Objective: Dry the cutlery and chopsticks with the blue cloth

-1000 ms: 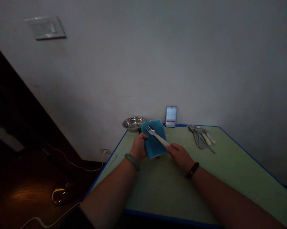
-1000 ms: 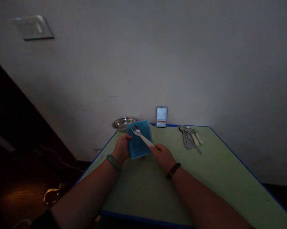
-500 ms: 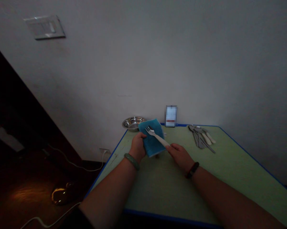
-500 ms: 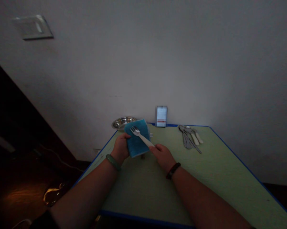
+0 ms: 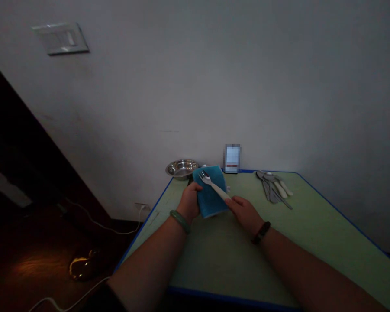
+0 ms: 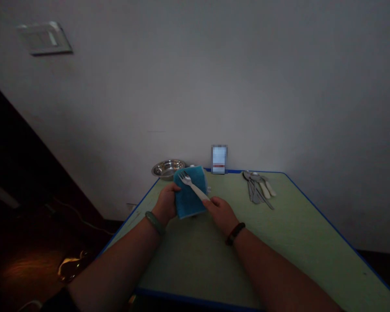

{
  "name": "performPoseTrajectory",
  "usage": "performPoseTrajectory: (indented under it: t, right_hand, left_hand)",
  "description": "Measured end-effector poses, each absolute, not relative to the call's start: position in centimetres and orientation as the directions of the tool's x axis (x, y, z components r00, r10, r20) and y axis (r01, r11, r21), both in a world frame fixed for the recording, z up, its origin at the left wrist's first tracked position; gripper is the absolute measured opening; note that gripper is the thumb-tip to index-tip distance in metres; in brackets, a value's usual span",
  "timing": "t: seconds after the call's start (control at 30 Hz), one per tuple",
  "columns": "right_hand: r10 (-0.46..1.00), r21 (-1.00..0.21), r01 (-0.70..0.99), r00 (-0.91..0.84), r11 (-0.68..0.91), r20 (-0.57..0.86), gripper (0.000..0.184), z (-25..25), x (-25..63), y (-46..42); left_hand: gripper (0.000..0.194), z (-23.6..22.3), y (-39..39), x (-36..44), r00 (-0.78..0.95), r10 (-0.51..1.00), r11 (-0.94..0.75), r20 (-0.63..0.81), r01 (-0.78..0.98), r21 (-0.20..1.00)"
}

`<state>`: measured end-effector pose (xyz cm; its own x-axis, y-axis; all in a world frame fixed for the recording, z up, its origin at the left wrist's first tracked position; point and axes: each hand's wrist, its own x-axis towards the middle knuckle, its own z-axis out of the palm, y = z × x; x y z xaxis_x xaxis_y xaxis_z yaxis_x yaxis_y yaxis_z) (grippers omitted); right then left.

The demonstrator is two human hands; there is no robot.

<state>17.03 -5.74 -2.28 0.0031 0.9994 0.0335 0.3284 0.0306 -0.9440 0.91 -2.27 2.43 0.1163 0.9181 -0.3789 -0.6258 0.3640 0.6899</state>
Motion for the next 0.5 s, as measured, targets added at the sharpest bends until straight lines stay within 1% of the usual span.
performPoseTrajectory:
  t: [0.17,0.37,0.5]
  right_hand:
    - [1.000,-0.944,0.329,0.007,0.025,0.029,0.037,-1.97,16.96,-5.86]
    - [0.999,-0.928,0.371,-0.002,0.039,0.041,0.038,-2.33,17.19,-5.73]
    - [0.999,-0.918,0.394,-0.008,0.050,0.051,0.038,-2.37,17.22,-5.78]
  left_hand:
    - [0.048,2.10,-2.03,0.81,0.121,0.919,0.366,-0.375,-0.616,0.697]
    - [0.038,2.32,-1.78,0.63,0.003,0.930,0.282,-0.368,-0.650,0.706]
    - [0.034,2.57,-1.78,0.60,-0.030,0.939,0.236,-0.342,-0.669,0.705]
